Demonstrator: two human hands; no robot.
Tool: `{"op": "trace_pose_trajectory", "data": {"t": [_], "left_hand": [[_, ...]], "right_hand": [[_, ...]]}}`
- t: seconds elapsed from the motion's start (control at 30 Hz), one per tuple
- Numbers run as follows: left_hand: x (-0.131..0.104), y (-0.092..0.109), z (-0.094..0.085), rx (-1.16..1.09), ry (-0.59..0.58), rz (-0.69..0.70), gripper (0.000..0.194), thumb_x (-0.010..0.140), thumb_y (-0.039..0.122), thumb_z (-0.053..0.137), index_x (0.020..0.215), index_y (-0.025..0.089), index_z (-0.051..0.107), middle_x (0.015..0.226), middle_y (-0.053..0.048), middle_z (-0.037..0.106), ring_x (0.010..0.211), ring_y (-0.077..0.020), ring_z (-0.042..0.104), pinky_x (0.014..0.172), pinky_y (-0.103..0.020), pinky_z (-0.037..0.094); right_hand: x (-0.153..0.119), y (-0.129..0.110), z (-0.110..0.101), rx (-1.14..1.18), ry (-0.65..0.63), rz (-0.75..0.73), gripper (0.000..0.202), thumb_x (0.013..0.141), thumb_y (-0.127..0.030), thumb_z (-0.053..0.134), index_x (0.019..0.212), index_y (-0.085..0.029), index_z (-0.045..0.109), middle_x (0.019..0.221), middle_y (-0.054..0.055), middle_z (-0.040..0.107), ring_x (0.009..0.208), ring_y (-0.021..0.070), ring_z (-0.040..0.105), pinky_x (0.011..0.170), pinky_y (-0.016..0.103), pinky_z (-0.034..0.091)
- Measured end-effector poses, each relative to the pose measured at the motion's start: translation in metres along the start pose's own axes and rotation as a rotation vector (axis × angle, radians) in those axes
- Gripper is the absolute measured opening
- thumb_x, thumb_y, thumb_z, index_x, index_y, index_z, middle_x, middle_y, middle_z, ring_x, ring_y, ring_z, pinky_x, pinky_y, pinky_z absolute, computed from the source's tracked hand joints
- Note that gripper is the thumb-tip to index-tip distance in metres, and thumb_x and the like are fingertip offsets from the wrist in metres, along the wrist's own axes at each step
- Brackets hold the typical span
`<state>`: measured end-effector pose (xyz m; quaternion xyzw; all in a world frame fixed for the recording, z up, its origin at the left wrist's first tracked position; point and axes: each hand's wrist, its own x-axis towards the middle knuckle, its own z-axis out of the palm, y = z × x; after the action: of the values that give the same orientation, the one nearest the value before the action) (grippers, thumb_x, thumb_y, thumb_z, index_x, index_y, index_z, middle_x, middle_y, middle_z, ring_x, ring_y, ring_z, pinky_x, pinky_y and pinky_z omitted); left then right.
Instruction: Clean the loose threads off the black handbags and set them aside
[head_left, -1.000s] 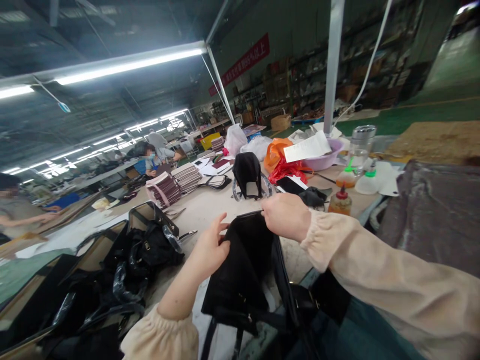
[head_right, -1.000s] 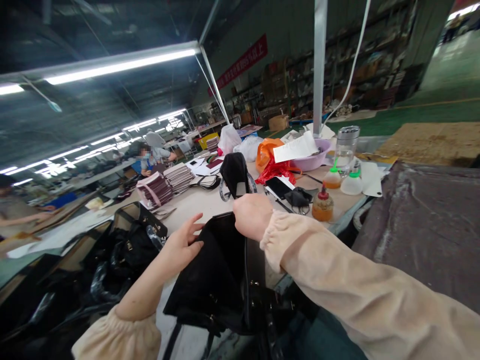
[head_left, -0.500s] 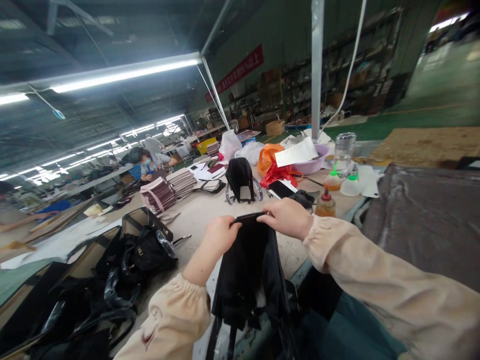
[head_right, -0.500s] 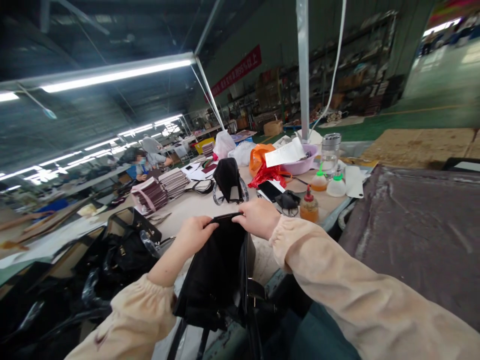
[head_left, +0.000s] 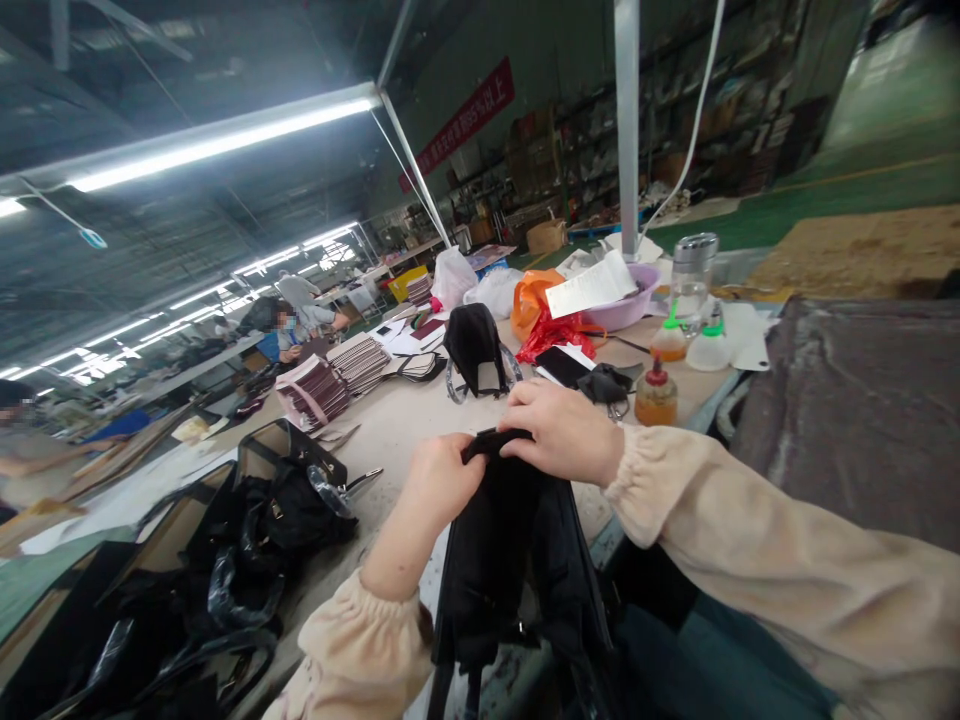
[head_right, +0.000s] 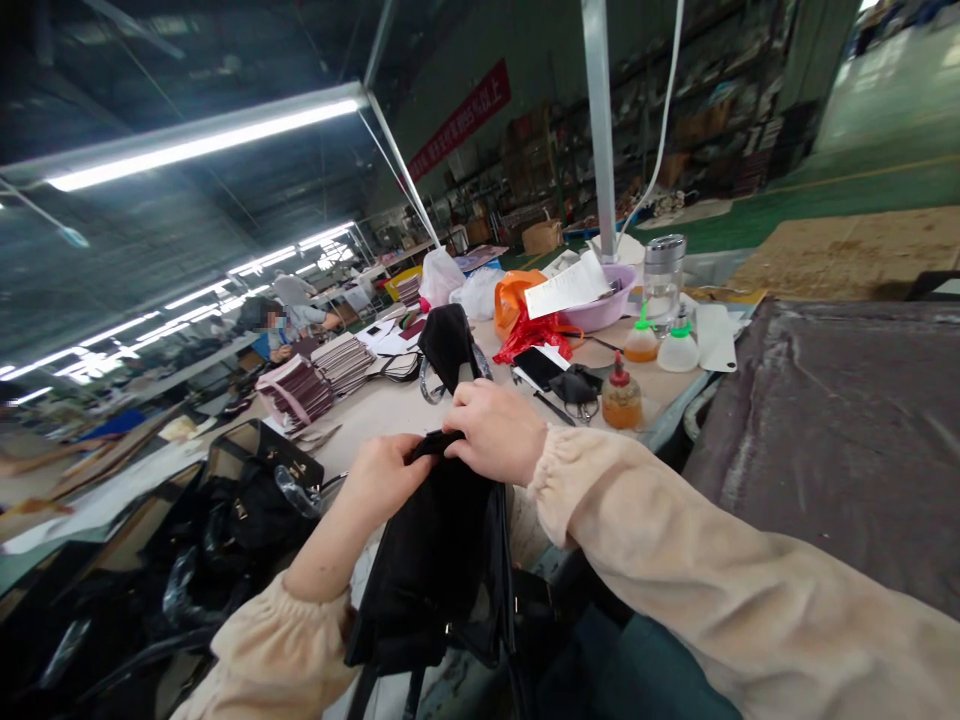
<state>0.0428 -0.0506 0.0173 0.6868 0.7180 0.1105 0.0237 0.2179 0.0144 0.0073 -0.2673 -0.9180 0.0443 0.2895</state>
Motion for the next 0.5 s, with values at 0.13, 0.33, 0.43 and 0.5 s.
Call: {"op": "trace_pose_trajectory", "data": {"t": [0.13, 0.33, 0.43, 0.5], "left_hand": [[-0.001, -0.002, -0.001, 0.034, 0.011, -0.026, 0.024, 0.079, 0.032, 0.052, 0.082, 0.019, 0.072, 0.068, -0.006, 0.069, 0.061, -0.0163, 0.057, 0.055, -0.025, 0.030], [0.001, -0.008, 0.000, 0.097, 0.016, -0.045, 0.029, 0.080, 0.040, 0.052, 0.071, 0.019, 0.070, 0.063, -0.006, 0.066, 0.057, -0.0160, 0.054, 0.053, -0.026, 0.026], [0.002, -0.010, 0.001, 0.112, 0.025, -0.041, 0.031, 0.082, 0.040, 0.050, 0.069, 0.020, 0.069, 0.061, -0.006, 0.066, 0.056, -0.0161, 0.052, 0.052, -0.027, 0.024], [0.003, -0.011, 0.002, 0.122, 0.031, -0.036, 0.032, 0.083, 0.040, 0.049, 0.068, 0.020, 0.069, 0.062, -0.007, 0.066, 0.056, -0.0168, 0.053, 0.052, -0.027, 0.023]], "right_hand": [[0.012, -0.004, 0.008, -0.036, -0.065, 0.003, 0.019, 0.078, -0.037, 0.065, 0.081, -0.020, 0.073, 0.091, 0.006, 0.060, 0.090, 0.0190, 0.050, 0.080, 0.031, 0.036], [0.022, -0.006, 0.014, -0.047, -0.073, 0.057, 0.019, 0.082, -0.035, 0.060, 0.079, -0.021, 0.073, 0.089, 0.005, 0.062, 0.087, 0.0177, 0.053, 0.078, 0.029, 0.036], [0.024, -0.007, 0.016, -0.073, -0.071, 0.084, 0.023, 0.082, -0.036, 0.058, 0.077, -0.019, 0.072, 0.088, 0.006, 0.063, 0.085, 0.0177, 0.054, 0.077, 0.029, 0.037], [0.026, -0.008, 0.017, -0.097, -0.071, 0.098, 0.025, 0.082, -0.037, 0.058, 0.076, -0.018, 0.072, 0.087, 0.007, 0.063, 0.084, 0.0183, 0.055, 0.075, 0.029, 0.037]]}}
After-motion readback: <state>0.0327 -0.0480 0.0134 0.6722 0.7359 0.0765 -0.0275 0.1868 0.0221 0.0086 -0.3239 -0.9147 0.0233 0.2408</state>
